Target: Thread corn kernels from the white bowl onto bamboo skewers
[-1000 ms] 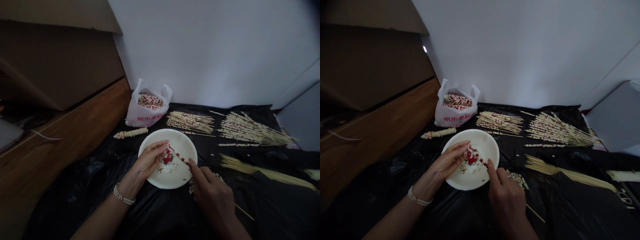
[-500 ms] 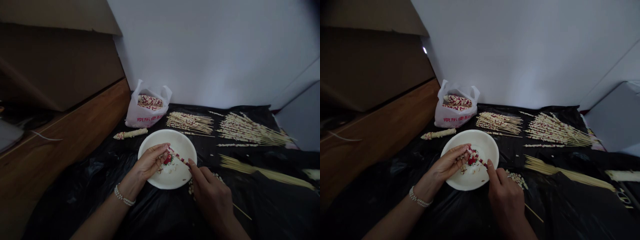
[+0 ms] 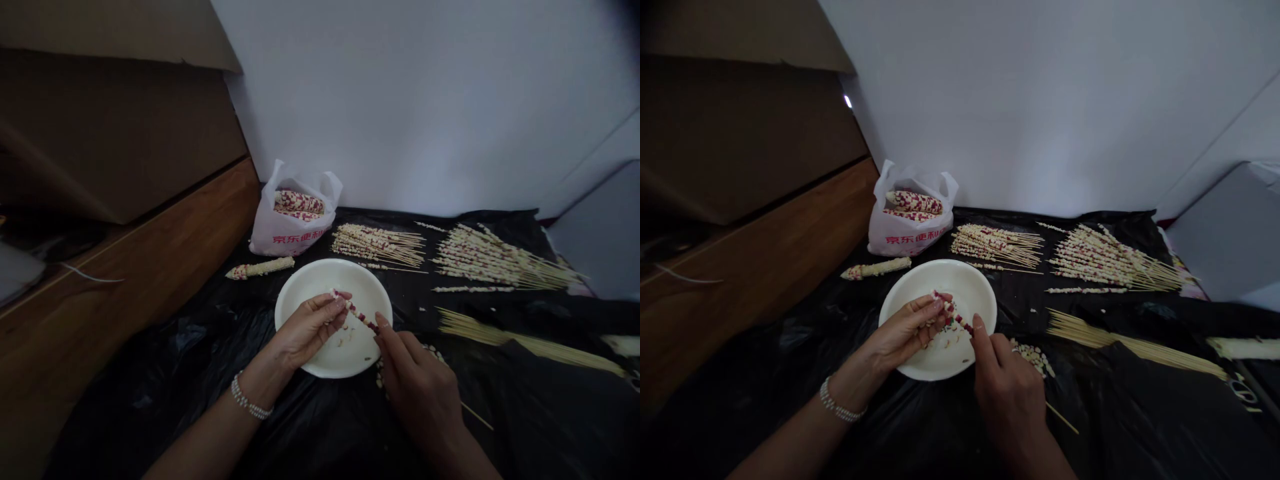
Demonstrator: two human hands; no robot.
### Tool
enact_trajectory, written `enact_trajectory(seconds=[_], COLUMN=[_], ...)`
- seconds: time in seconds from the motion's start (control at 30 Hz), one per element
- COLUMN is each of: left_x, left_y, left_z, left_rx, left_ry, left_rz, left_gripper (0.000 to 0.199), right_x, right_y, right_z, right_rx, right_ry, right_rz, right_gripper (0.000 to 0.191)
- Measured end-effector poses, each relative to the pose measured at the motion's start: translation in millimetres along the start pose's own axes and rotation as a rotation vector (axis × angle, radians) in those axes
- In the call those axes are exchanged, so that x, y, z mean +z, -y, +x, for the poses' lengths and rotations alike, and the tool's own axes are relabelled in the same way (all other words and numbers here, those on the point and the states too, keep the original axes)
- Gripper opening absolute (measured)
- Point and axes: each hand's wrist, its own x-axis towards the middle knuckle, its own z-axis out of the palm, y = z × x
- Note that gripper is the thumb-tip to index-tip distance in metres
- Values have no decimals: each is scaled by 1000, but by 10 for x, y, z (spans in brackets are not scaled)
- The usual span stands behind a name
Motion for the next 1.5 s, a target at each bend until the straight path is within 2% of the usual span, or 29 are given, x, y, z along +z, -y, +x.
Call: enact_trajectory(seconds=[0.13,0.23,0.4,0.57,0.73,0.83,0.97,1.1,1.17,1.3,1.5], left_x=[-67,-114,-131,-132,-129,-108,-78,-62,-55,-51,-71], left_y=[-78,-198,-318,-295,-260,-252,-246,-241,-245,-261,-264], left_z=[35,72,112,122,79,36,5,1,-3,-19,-19], left_rx=[14,51,85,65,26,-1,-3,-13,-29,-55,-62], left_ry=[-79,-172,-287,-288,-208,-165,-155,-153,-162,-144,-160], left_rz=[-80,-186,-375,-433,-346,-291,-271,-295,-302,-309,-316], left_gripper=[17,13,16,29,30,27,26,26,27,25,26], right_x=[-19,-59,-80,-91,-97,-79,-136,-246,-290,-328,-288], right_y=[-31,-97,-235,-282,-311,-434,-639,-717,-719,-796,-1210], right_z=[67,128,141,115,128,151,221,295,328,391,478], right_rx=[-16,-1,16,-29,107,343,750,956,970,923,812], right_ry=[-70,-86,-46,40,58,37,169,255,299,356,412], right_rz=[63,7,-63,-68,2,274,879,1312,1388,1361,1133], right_gripper=[47,48,36,33,24,23,33,35,35,38,46])
